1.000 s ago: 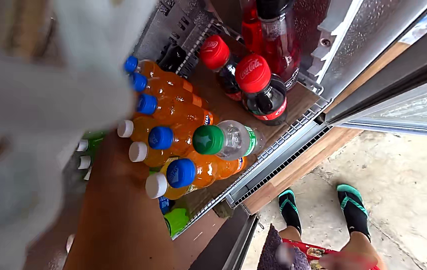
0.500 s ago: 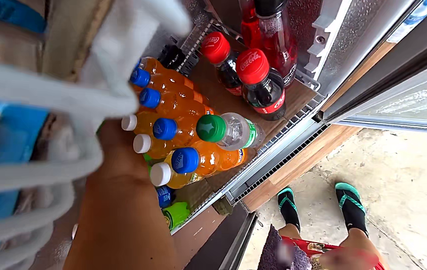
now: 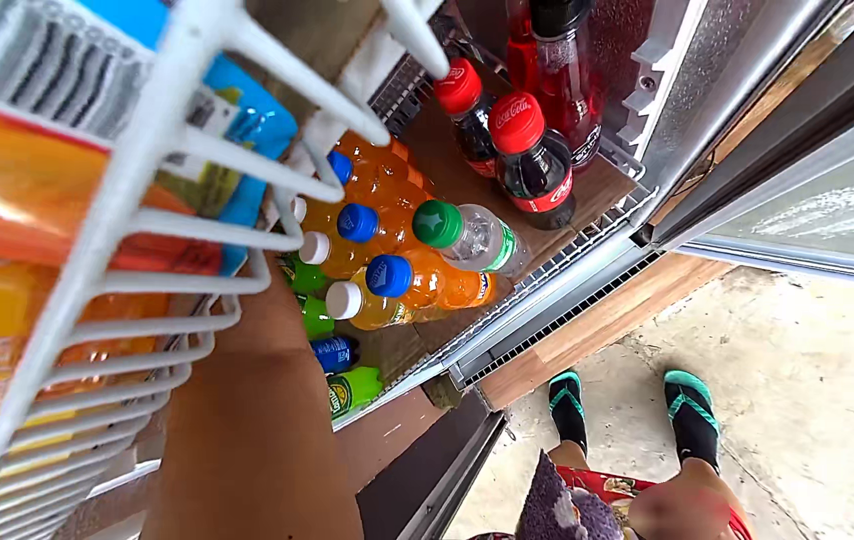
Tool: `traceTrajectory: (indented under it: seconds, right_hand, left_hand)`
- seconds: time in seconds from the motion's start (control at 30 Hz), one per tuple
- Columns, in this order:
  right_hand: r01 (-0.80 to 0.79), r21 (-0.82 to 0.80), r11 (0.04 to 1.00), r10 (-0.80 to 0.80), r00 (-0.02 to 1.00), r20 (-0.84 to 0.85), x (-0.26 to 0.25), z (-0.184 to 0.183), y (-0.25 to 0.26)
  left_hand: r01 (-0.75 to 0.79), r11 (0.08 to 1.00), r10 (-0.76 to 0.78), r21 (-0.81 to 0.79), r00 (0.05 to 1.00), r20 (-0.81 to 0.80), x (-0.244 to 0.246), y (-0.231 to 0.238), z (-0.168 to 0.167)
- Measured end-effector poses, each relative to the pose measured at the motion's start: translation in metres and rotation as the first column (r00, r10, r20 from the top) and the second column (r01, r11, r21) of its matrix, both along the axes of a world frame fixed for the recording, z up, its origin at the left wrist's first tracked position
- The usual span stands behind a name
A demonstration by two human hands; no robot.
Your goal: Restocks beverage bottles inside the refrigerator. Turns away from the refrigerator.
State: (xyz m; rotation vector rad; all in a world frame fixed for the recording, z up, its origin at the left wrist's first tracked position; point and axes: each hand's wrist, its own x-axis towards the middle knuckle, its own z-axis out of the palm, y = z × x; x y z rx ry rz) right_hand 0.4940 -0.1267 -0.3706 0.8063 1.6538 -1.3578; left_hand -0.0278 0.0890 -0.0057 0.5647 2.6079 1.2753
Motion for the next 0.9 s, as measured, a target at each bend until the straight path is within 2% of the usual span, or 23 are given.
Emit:
traceTrajectory:
  seconds: [0.1,0.23,0.37,0.47,0.6,0.7,0.8,0.87,0.9]
  right_hand:
    - [0.0,0.026,1.0,0.001,1.0,-0.011,0.007,-0.004,0.0]
    - [-0.083,0.004,0.997,0.083,0.996,-0.013,0.008,0.003,0.015]
    - [-0.057,0.03,0.998,0.058,0.998,-0.02,0.017,0.0,0.02]
    - [-0.076,0.003,0.997,0.076,0.997,-0.023,0.021,0.003,0.029]
    - [-0.07,0.029,0.997,0.071,0.996,-0.046,0.031,0.002,0.033]
    - [-0.095,0.025,0.995,0.096,0.994,-0.046,0.035,0.007,0.04]
    - [-0.144,0.011,0.989,0.145,0.988,-0.056,0.038,0.012,0.048]
    - [-0.148,0.018,0.989,0.148,0.986,-0.072,0.042,0.011,0.049]
    - [-0.155,0.017,0.988,0.155,0.986,-0.066,0.044,0.01,0.05]
  left_hand:
    - [-0.175,0.974,0.177,0.141,0.984,-0.004,0.0,0.003,0.01]
    - [-0.213,0.955,0.231,0.205,0.97,-0.07,0.009,-0.005,0.027]
    - [-0.119,0.988,0.136,0.102,0.973,-0.186,0.035,-0.026,0.042]
    - [-0.105,0.989,0.13,0.107,0.958,-0.257,0.053,-0.039,0.045]
    - [-0.035,0.963,0.111,0.266,0.954,-0.277,0.072,-0.043,0.041]
    - [-0.004,0.918,0.095,0.397,0.973,-0.21,0.078,-0.046,0.04]
    - [0.091,0.867,0.022,0.489,0.975,-0.221,0.055,-0.063,0.019]
    - [0.148,0.857,-0.028,0.494,0.97,-0.241,0.046,-0.068,0.009]
    - [0.133,0.866,-0.007,0.482,0.967,-0.254,0.05,-0.067,0.007]
